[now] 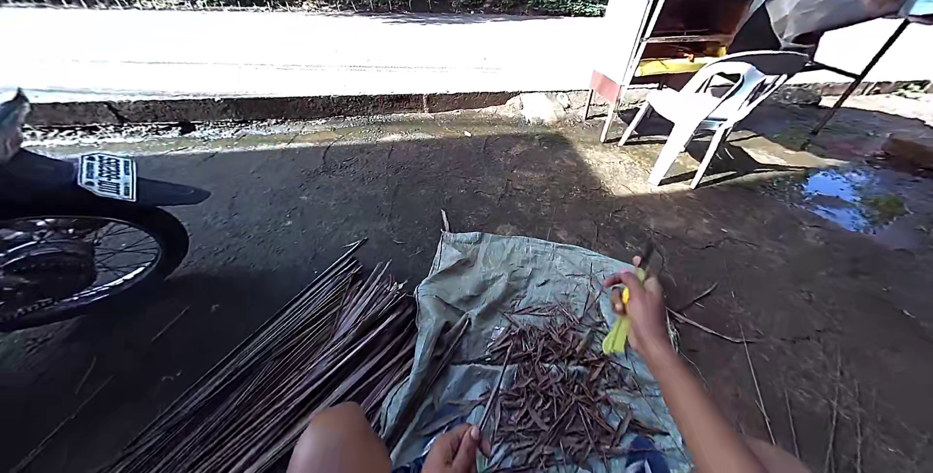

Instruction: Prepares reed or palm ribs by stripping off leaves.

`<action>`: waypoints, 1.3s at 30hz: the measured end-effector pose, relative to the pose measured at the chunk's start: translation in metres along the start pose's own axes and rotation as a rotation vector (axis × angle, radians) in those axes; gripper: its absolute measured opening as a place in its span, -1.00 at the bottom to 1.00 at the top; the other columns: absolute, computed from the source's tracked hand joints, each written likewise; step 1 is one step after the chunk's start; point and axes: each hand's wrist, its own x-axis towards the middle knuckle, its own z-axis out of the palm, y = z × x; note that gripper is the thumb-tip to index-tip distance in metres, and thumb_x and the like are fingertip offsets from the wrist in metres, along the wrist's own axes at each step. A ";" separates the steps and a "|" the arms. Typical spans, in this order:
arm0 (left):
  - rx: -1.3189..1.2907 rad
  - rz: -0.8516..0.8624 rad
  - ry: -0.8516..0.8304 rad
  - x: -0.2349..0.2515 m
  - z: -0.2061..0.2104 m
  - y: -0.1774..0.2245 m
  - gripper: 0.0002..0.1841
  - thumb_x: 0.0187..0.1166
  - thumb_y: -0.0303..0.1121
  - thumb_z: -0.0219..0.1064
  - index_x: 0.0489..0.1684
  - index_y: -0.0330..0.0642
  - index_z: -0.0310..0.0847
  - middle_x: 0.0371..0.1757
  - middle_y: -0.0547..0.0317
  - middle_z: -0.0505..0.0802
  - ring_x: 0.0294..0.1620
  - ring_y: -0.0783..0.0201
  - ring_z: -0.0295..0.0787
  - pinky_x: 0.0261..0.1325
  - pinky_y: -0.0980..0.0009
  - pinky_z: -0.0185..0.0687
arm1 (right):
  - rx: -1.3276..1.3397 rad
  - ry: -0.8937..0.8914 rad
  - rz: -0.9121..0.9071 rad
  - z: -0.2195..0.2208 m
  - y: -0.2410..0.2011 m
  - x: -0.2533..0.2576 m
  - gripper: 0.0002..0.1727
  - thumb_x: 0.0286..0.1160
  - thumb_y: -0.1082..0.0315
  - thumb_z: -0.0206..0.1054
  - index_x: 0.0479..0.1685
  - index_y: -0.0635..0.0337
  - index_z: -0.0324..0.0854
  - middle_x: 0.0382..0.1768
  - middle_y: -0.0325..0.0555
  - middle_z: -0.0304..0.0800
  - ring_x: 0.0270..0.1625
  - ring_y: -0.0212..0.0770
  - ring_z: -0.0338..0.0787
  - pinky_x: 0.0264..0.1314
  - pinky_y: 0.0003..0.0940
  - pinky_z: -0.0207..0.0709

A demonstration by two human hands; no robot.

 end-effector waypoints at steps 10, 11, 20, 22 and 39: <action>-0.051 -0.070 -0.042 0.048 0.012 -0.015 -0.64 0.91 -0.38 -0.10 -0.11 -0.35 0.64 -0.77 0.43 0.45 -0.79 0.58 0.26 -0.62 0.62 0.22 | -1.497 -0.780 -0.037 0.066 0.044 -0.073 -0.63 0.79 0.50 -0.01 0.45 0.41 0.48 0.22 0.39 0.76 0.26 0.37 0.79 0.24 0.28 0.58; -0.061 -0.074 -0.046 0.048 0.013 -0.016 -0.64 0.91 -0.38 -0.09 -0.12 -0.35 0.64 -0.77 0.43 0.45 -0.79 0.58 0.26 -0.63 0.63 0.22 | -1.508 -0.682 -0.007 0.060 0.046 -0.059 -0.63 0.79 0.50 -0.02 0.45 0.41 0.48 0.21 0.38 0.77 0.27 0.36 0.79 0.25 0.27 0.58; -0.067 -0.103 -0.092 0.055 0.008 -0.019 -0.63 0.91 -0.36 -0.10 -0.05 -0.35 0.65 -0.75 0.43 0.47 -0.78 0.57 0.29 -0.61 0.62 0.28 | -1.410 -0.981 0.060 0.072 0.041 -0.100 -0.64 0.79 0.43 0.05 0.42 0.38 0.50 0.18 0.40 0.77 0.30 0.38 0.76 0.31 0.29 0.56; -0.100 -0.102 -0.101 0.056 0.007 -0.018 -0.61 0.92 -0.35 -0.14 -0.06 -0.34 0.64 -0.75 0.45 0.44 -0.78 0.57 0.27 -0.61 0.62 0.26 | -1.441 -0.996 0.042 0.079 0.044 -0.103 -0.64 0.79 0.48 0.01 0.44 0.40 0.46 0.19 0.41 0.76 0.30 0.39 0.76 0.30 0.27 0.56; -0.523 -0.132 -0.242 0.048 -0.001 -0.021 -0.55 0.93 -0.29 -0.30 -0.22 -0.16 0.55 -0.84 0.50 0.39 -0.87 0.63 0.24 -0.73 0.71 0.21 | -1.405 -0.952 -0.024 0.078 0.032 -0.094 -0.65 0.78 0.42 0.06 0.40 0.37 0.51 0.12 0.37 0.80 0.26 0.35 0.79 0.27 0.25 0.58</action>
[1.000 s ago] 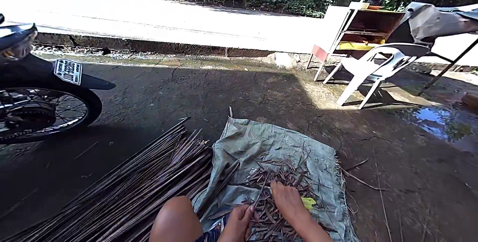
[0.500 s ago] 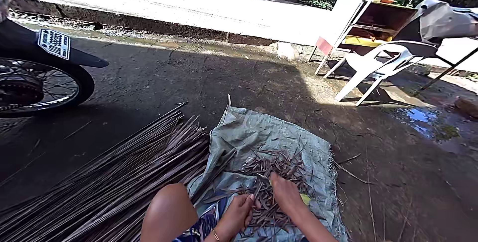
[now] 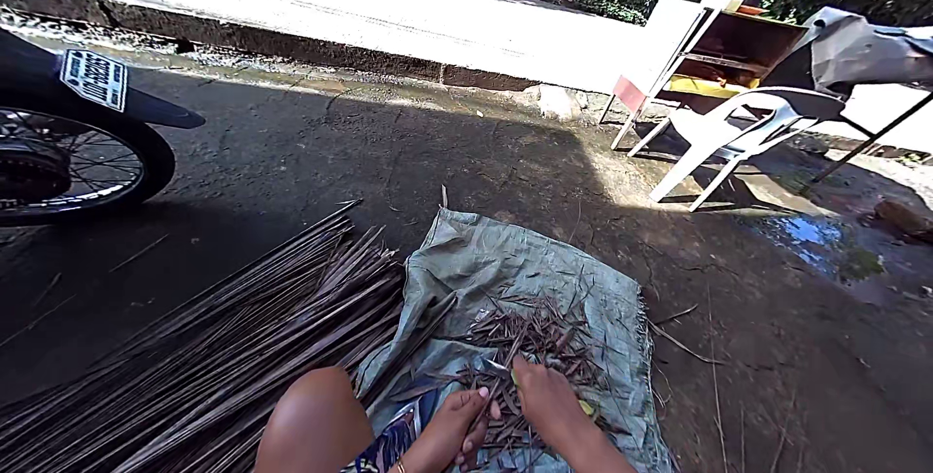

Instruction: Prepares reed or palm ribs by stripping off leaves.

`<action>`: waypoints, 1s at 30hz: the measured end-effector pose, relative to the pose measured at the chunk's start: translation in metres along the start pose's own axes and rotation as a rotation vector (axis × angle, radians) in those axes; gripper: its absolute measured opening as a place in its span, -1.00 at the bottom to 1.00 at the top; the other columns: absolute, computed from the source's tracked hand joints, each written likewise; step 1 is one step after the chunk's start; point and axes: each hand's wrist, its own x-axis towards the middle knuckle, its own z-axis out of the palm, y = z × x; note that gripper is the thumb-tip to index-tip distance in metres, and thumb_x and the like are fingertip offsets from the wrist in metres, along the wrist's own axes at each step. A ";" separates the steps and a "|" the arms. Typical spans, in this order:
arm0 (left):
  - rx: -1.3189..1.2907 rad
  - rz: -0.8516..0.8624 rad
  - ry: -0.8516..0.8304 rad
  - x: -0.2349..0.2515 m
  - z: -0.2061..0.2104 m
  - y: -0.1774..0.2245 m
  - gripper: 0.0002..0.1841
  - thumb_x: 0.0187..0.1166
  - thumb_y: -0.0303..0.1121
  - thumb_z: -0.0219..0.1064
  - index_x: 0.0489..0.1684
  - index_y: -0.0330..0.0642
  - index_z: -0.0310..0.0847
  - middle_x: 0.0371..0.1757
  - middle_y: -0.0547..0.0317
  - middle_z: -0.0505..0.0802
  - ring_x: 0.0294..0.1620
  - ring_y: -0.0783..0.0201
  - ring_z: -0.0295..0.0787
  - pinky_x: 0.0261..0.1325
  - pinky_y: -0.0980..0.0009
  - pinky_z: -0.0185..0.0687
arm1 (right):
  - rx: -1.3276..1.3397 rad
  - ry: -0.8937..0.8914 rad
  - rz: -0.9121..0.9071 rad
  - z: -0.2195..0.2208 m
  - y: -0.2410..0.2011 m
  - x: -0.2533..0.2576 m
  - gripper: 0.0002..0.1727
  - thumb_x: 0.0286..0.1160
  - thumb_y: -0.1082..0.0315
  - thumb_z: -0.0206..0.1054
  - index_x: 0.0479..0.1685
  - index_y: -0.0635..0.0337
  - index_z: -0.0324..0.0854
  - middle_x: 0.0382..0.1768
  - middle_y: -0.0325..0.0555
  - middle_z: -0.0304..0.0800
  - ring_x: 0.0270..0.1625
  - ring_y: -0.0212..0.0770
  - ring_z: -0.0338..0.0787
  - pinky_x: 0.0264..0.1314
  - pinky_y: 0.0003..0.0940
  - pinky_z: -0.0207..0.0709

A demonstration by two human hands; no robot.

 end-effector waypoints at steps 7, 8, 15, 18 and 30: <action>-0.010 -0.011 0.010 0.002 0.008 0.000 -0.55 0.94 -0.29 -0.29 -0.25 -0.15 0.54 -0.84 0.50 0.38 -0.88 0.64 0.21 -0.74 0.73 0.17 | -0.077 0.193 0.276 -0.023 0.041 0.026 -0.63 0.80 0.48 -0.02 0.45 0.36 0.47 0.19 0.33 0.79 0.26 0.32 0.80 0.26 0.22 0.59; -0.004 -0.008 -0.005 0.002 0.008 -0.001 -0.55 0.93 -0.29 -0.29 -0.27 -0.14 0.53 -0.84 0.51 0.38 -0.87 0.65 0.21 -0.74 0.73 0.17 | -0.048 0.214 0.334 -0.027 0.051 0.029 -0.63 0.79 0.48 -0.02 0.46 0.35 0.46 0.21 0.32 0.78 0.29 0.33 0.79 0.28 0.23 0.58; 0.043 0.021 0.027 0.000 0.003 -0.004 -0.54 0.91 -0.34 -0.25 -0.28 -0.19 0.61 -0.86 0.50 0.43 -0.88 0.65 0.26 -0.74 0.72 0.21 | 0.000 0.151 0.262 -0.024 0.034 0.009 -0.62 0.80 0.44 0.00 0.46 0.35 0.48 0.19 0.36 0.78 0.29 0.35 0.78 0.29 0.25 0.58; 0.125 0.036 0.090 0.003 0.005 -0.002 -0.57 0.90 -0.39 -0.20 -0.27 -0.23 0.62 -0.86 0.49 0.43 -0.87 0.64 0.25 -0.73 0.70 0.20 | -0.067 -0.003 0.077 -0.001 -0.002 -0.001 -0.65 0.80 0.47 0.01 0.42 0.38 0.48 0.15 0.36 0.79 0.26 0.35 0.80 0.25 0.25 0.58; 0.364 0.017 0.113 0.001 0.008 -0.004 -0.61 0.92 -0.34 -0.15 -0.19 -0.28 0.62 -0.80 0.47 0.43 -0.82 0.60 0.26 -0.66 0.65 0.22 | 0.032 0.167 0.335 -0.030 0.043 0.014 -0.62 0.78 0.48 0.00 0.47 0.37 0.46 0.19 0.37 0.78 0.31 0.36 0.77 0.30 0.24 0.57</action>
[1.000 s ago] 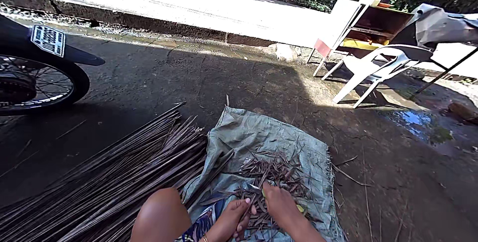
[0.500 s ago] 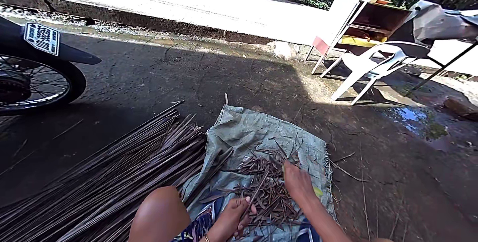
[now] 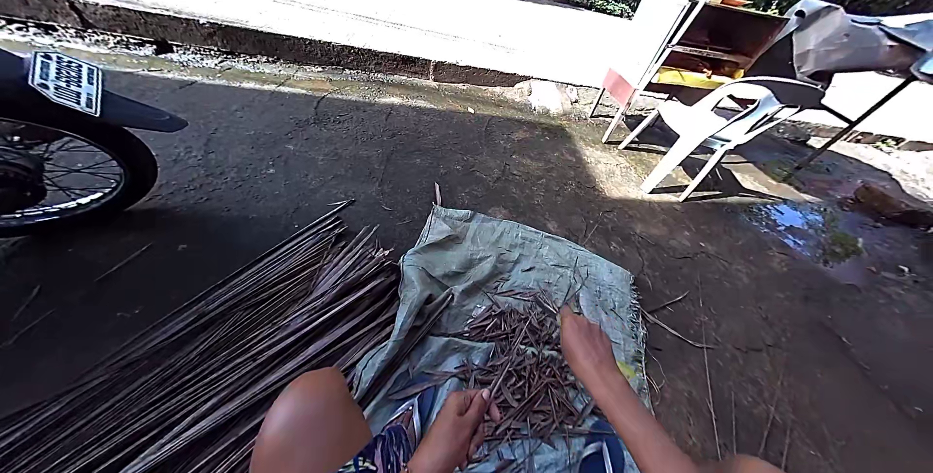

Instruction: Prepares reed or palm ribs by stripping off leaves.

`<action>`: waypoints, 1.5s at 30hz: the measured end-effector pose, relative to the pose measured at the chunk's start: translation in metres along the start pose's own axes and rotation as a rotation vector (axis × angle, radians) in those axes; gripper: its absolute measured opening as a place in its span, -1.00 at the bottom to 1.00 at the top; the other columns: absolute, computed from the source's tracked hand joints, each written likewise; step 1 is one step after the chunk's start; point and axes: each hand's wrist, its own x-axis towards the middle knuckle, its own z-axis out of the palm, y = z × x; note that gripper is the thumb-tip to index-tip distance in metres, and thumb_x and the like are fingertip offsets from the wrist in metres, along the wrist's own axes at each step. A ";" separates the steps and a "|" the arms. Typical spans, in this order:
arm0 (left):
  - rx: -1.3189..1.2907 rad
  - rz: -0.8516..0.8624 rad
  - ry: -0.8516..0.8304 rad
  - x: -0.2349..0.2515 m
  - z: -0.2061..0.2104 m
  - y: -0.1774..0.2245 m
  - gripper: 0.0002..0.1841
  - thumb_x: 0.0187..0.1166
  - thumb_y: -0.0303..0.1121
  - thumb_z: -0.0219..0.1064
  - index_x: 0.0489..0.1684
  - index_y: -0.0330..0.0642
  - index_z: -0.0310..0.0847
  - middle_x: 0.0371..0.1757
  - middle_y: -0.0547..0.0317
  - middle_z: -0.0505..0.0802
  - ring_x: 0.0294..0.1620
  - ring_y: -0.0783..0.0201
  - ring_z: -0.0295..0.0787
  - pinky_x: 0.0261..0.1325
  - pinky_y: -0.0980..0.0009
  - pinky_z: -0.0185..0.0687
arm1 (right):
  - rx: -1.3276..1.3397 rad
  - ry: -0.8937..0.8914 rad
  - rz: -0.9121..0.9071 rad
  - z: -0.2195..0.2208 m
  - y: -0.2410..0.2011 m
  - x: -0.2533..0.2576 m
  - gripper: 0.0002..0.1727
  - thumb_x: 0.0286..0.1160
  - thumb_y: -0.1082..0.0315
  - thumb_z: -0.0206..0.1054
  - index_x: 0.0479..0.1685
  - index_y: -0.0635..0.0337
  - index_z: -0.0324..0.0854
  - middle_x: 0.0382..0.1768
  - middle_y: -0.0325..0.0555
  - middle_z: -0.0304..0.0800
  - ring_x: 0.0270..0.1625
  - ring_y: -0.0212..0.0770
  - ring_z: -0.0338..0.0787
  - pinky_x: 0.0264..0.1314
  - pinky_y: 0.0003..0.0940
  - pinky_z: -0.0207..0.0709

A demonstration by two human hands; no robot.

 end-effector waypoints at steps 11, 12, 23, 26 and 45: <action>-0.447 -0.108 -0.136 -0.001 0.000 0.005 -0.54 0.95 -0.24 -0.36 -0.30 -0.09 0.44 -0.84 0.51 0.34 -0.88 0.65 0.19 -0.75 0.74 0.16 | -0.096 -0.041 -0.229 0.024 -0.023 -0.018 -0.63 0.82 0.48 -0.05 0.45 0.41 0.46 0.18 0.35 0.78 0.23 0.33 0.81 0.24 0.18 0.61; -0.473 -0.113 -0.151 0.000 -0.001 0.005 -0.54 0.94 -0.24 -0.37 -0.31 -0.08 0.42 -0.85 0.52 0.33 -0.89 0.66 0.18 -0.76 0.75 0.15 | -0.086 -0.010 -0.192 0.020 -0.017 -0.010 -0.62 0.83 0.47 -0.06 0.46 0.40 0.46 0.18 0.35 0.78 0.23 0.33 0.81 0.24 0.19 0.61; -0.504 -0.096 -0.101 -0.001 -0.005 0.003 -0.52 0.94 -0.28 -0.37 -0.35 -0.10 0.44 -0.87 0.50 0.35 -0.91 0.66 0.21 -0.77 0.75 0.17 | 0.006 -0.103 -0.239 0.019 -0.028 -0.037 -0.64 0.77 0.44 0.06 0.43 0.37 0.49 0.12 0.37 0.80 0.23 0.36 0.81 0.24 0.25 0.61; -0.486 -0.100 -0.097 -0.002 -0.001 0.004 -0.53 0.94 -0.28 -0.38 -0.35 -0.09 0.42 -0.86 0.51 0.35 -0.90 0.66 0.21 -0.76 0.75 0.17 | -0.086 -0.179 -0.318 0.032 -0.042 -0.043 -0.65 0.80 0.49 -0.01 0.40 0.42 0.47 0.15 0.39 0.78 0.24 0.35 0.80 0.21 0.22 0.61; -0.379 -0.046 -0.068 -0.004 0.002 0.002 -0.52 0.94 -0.33 -0.31 -0.43 -0.13 0.47 -0.85 0.48 0.40 -0.88 0.63 0.23 -0.75 0.73 0.18 | -0.012 0.113 0.110 -0.013 0.018 0.013 -0.62 0.76 0.49 0.03 0.47 0.36 0.47 0.19 0.35 0.78 0.30 0.35 0.78 0.28 0.23 0.58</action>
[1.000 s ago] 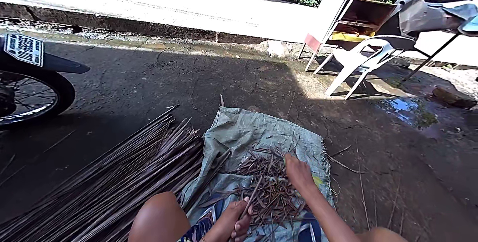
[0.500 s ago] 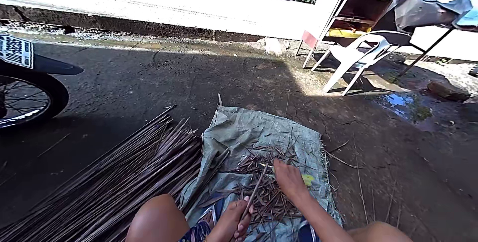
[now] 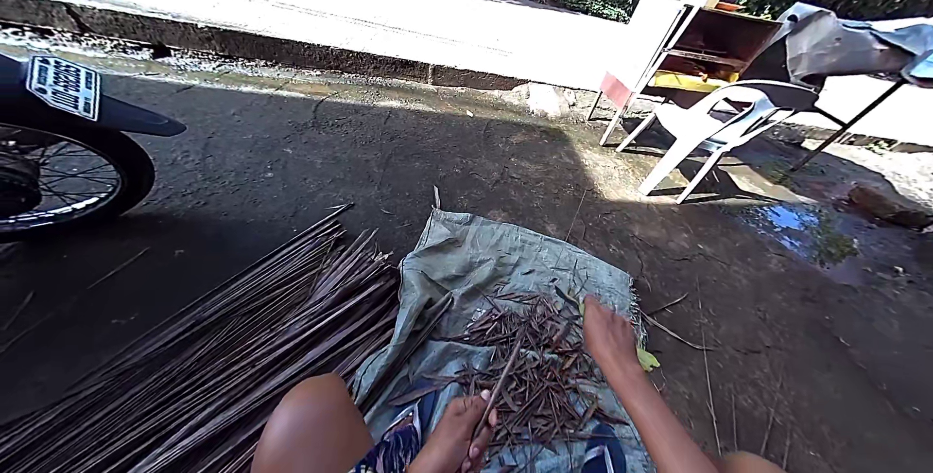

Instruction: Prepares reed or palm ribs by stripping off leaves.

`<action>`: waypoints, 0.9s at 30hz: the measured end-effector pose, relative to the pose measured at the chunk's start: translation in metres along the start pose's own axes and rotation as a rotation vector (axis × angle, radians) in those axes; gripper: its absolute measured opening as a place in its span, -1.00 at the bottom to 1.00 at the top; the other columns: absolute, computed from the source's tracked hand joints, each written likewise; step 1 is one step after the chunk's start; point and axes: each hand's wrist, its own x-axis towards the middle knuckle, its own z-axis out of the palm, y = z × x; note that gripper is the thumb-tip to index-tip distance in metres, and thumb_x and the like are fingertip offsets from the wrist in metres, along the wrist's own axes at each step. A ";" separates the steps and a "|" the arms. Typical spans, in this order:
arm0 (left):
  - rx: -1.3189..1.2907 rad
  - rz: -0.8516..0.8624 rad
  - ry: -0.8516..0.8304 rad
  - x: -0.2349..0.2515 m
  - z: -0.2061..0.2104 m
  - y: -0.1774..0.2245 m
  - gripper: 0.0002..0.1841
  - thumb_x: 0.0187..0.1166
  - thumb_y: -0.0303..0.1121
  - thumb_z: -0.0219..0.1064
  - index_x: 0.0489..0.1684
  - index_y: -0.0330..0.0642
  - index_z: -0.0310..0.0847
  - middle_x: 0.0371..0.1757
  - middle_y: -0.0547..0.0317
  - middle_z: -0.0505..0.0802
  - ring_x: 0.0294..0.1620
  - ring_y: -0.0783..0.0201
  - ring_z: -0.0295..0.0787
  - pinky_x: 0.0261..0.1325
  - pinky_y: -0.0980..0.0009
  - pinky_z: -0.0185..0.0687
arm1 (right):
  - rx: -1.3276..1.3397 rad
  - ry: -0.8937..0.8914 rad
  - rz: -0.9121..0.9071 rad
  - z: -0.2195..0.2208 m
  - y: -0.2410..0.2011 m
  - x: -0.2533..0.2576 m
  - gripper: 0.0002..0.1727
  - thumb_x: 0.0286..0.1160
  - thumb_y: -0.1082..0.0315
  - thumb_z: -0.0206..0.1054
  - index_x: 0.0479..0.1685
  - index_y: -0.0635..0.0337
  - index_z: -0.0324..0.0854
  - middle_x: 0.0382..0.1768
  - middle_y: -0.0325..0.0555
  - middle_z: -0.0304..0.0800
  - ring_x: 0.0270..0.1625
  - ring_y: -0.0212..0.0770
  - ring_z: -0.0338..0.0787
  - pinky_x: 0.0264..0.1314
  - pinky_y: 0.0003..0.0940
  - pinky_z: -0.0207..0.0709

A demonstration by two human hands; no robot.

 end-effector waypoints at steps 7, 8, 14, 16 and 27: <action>0.230 0.032 0.124 0.003 0.003 0.000 -0.60 0.93 -0.36 -0.16 -0.35 -0.21 0.53 -0.82 0.45 0.44 -0.85 0.60 0.28 -0.70 0.69 0.23 | -0.107 -0.266 -0.304 0.037 -0.054 -0.052 -0.62 0.79 0.50 -0.02 0.48 0.39 0.45 0.19 0.37 0.78 0.30 0.35 0.78 0.25 0.24 0.59; 0.233 0.030 0.122 0.003 0.005 0.000 -0.60 0.92 -0.36 -0.16 -0.35 -0.21 0.53 -0.82 0.45 0.44 -0.85 0.60 0.28 -0.70 0.69 0.23 | -0.109 -0.222 -0.246 0.036 -0.047 -0.040 -0.61 0.79 0.49 -0.02 0.49 0.38 0.45 0.20 0.35 0.78 0.29 0.33 0.79 0.25 0.23 0.59; 0.362 0.041 0.090 0.002 0.002 -0.004 -0.62 0.90 -0.40 -0.11 -0.29 -0.28 0.60 -0.79 0.45 0.51 -0.81 0.62 0.33 -0.64 0.69 0.28 | -0.029 -0.027 0.075 0.010 0.010 0.017 -0.60 0.75 0.49 0.05 0.49 0.37 0.46 0.23 0.34 0.77 0.34 0.33 0.76 0.28 0.23 0.57; 0.358 0.046 0.094 0.002 -0.001 -0.003 -0.61 0.92 -0.37 -0.13 -0.25 -0.30 0.61 -0.79 0.44 0.51 -0.82 0.61 0.33 -0.66 0.68 0.27 | 0.006 -0.092 0.003 0.009 0.003 0.007 -0.58 0.74 0.47 0.08 0.53 0.33 0.45 0.26 0.35 0.75 0.36 0.35 0.74 0.32 0.27 0.55; -0.150 -0.055 -0.079 0.003 -0.001 0.003 -0.53 0.93 -0.31 -0.41 -0.35 -0.06 0.40 -0.85 0.53 0.37 -0.89 0.68 0.22 -0.75 0.77 0.18 | -0.051 -0.158 -0.263 0.031 -0.036 -0.036 -0.62 0.75 0.52 0.02 0.46 0.39 0.46 0.19 0.35 0.78 0.25 0.33 0.80 0.24 0.22 0.60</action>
